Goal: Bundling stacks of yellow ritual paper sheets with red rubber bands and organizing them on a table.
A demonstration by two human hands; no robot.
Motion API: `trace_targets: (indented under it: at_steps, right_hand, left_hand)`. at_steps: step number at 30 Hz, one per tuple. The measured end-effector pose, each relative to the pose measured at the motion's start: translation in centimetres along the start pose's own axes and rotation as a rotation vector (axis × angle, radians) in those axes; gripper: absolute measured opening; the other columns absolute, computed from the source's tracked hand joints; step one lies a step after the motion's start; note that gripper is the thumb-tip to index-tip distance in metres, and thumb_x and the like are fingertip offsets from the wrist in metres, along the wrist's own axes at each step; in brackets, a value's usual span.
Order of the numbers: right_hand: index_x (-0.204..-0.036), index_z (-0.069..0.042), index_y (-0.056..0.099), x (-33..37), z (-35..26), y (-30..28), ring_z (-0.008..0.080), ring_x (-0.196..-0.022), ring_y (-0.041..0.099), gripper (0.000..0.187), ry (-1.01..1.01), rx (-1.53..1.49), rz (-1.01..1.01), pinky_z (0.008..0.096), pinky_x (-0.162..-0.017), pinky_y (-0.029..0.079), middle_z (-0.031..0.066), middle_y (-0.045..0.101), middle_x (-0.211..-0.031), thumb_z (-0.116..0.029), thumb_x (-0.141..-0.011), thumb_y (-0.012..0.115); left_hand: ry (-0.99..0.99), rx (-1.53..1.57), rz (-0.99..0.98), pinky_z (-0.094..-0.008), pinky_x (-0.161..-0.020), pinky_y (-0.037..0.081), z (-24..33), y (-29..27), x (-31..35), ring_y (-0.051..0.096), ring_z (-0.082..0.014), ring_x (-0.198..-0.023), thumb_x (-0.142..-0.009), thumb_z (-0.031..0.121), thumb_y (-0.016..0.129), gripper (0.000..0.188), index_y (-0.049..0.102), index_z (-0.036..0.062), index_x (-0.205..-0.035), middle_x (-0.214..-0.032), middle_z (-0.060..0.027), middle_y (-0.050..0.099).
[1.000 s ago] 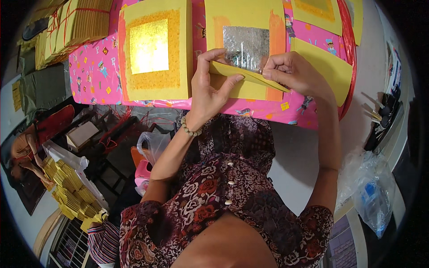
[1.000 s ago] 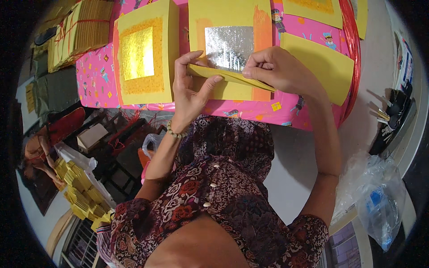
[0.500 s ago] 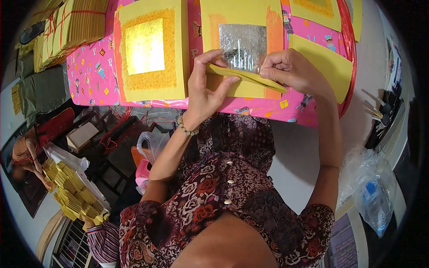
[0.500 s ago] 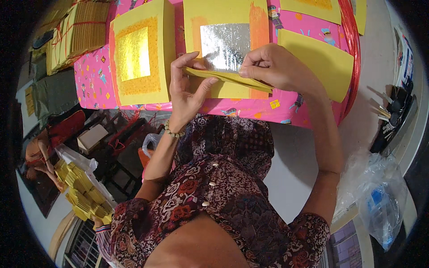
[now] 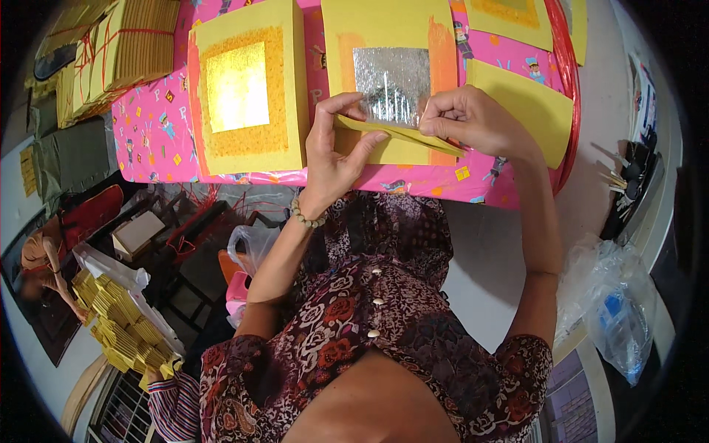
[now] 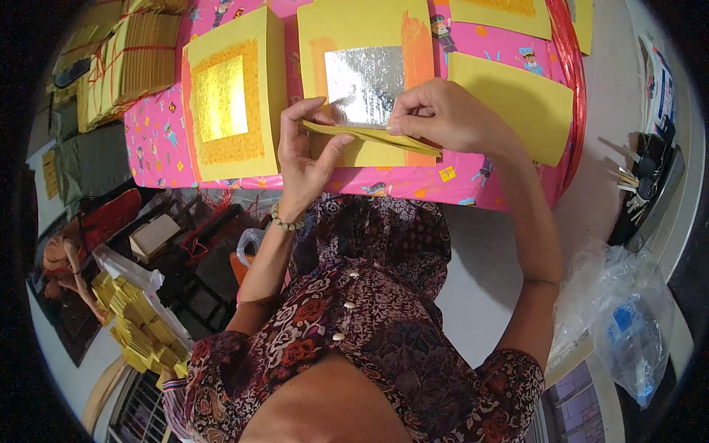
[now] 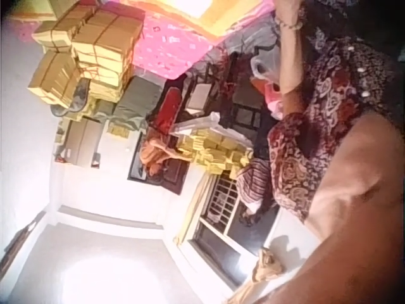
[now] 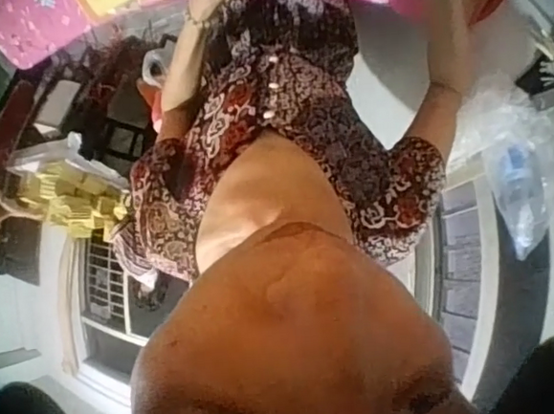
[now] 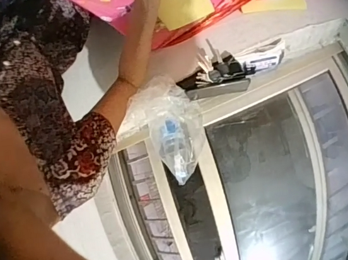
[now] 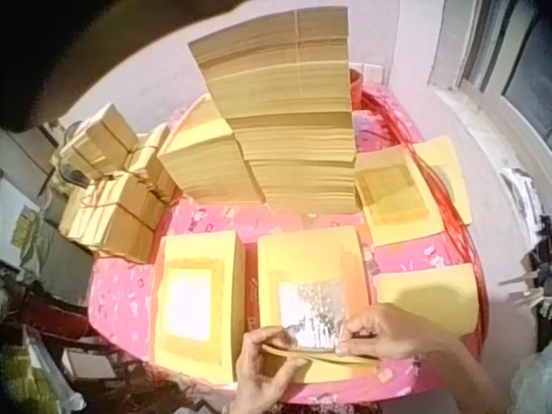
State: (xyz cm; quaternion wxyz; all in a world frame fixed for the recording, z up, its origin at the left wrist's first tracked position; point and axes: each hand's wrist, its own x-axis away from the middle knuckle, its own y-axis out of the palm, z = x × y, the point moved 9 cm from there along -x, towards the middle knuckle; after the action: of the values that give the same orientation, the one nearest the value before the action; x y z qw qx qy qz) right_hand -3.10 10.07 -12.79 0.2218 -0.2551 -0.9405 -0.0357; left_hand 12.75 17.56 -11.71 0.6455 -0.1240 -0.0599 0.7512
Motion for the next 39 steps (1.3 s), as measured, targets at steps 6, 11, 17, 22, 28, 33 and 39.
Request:
trace_targets:
  at_steps: [6,11,17,22,28,33,39]
  right_hand:
    - [-0.085,0.001,0.065,0.3,-0.6,0.3,0.0025,-0.059,0.044,0.019,-0.068,-0.002,-0.019,0.0225,-0.053,0.036,-0.0051,0.051,-0.063,-0.017,-0.091,0.064]
    - [-0.094,0.000,0.064,3.8,-5.8,-1.2,0.0058,-0.069,0.053,0.013,-0.272,0.028,0.372,0.0222,-0.060,0.044,0.0002,0.058,-0.078,-0.013,-0.092,0.062]
    - [-0.107,-0.001,0.056,10.1,-3.1,-1.4,0.0129,-0.082,0.062,0.020,-0.238,-0.224,0.676,0.0259,-0.067,0.050,0.0063,0.060,-0.093,-0.019,-0.098,0.055]
    - [-0.120,-0.001,0.050,8.1,1.3,1.6,0.0175,-0.087,0.065,0.036,0.104,-0.589,0.669,0.0290,-0.067,0.053,0.0114,0.061,-0.106,-0.029,-0.098,0.056]
    - [-0.134,0.000,0.039,5.2,1.8,2.1,0.0229,-0.092,0.066,0.047,-0.026,-0.602,0.612,0.0367,-0.071,0.057,0.0144,0.060,-0.116,-0.023,-0.096,0.056]
    - [-0.136,-0.002,0.038,7.6,-2.7,3.5,0.0357,-0.094,0.064,0.050,-0.288,0.540,0.997,0.0415,-0.070,0.055,0.0203,0.058,-0.118,-0.003,-0.087,0.052]
    - [-0.136,-0.005,0.043,7.4,-4.6,7.7,0.0379,-0.091,0.061,0.056,-0.179,0.746,0.964,0.0453,-0.073,0.051,0.0202,0.053,-0.114,0.003,-0.081,0.053]
  left_hand:
    - [-0.009,-0.002,-0.006,-0.0230,-0.081,0.046,0.5,0.0,0.0,0.053,-0.0115,-0.092,-0.079,-0.002,0.076,0.046,0.049,0.0026,-0.116,-0.099,-0.0034,0.051]
    - [-0.077,0.307,0.097,-0.0226,-0.074,0.043,-1.1,-0.6,0.4,0.051,-0.0090,-0.082,-0.079,-0.003,0.074,0.024,0.053,0.0027,-0.090,-0.088,-0.0004,0.053]
    - [0.045,0.348,0.160,-0.0227,-0.072,0.042,0.2,-1.1,-0.3,0.049,-0.0085,-0.080,-0.080,-0.005,0.072,0.023,0.053,0.0039,-0.088,-0.088,-0.0002,0.050]
    - [0.135,0.308,0.137,-0.0243,-0.072,0.043,0.9,-1.2,-0.2,0.051,-0.0119,-0.079,-0.077,-0.005,0.074,0.023,0.054,0.0032,-0.085,-0.086,-0.0030,0.052]
    - [0.263,0.008,-0.223,-0.0321,-0.077,0.046,3.3,0.0,0.8,0.058,-0.0208,-0.084,-0.074,0.007,0.079,0.024,0.060,0.0051,-0.087,-0.087,-0.0052,0.061]
    - [0.127,-0.003,-0.281,-0.0296,-0.082,0.048,3.7,0.9,1.0,0.061,-0.0171,-0.091,-0.081,0.014,0.075,0.029,0.061,0.0053,-0.104,-0.094,-0.0043,0.064]
    - [-0.202,0.560,-0.122,-0.0230,-0.079,0.050,0.8,3.1,-0.9,0.061,-0.0098,-0.087,-0.088,0.014,0.071,0.037,0.054,-0.0005,-0.117,-0.097,-0.0058,0.063]
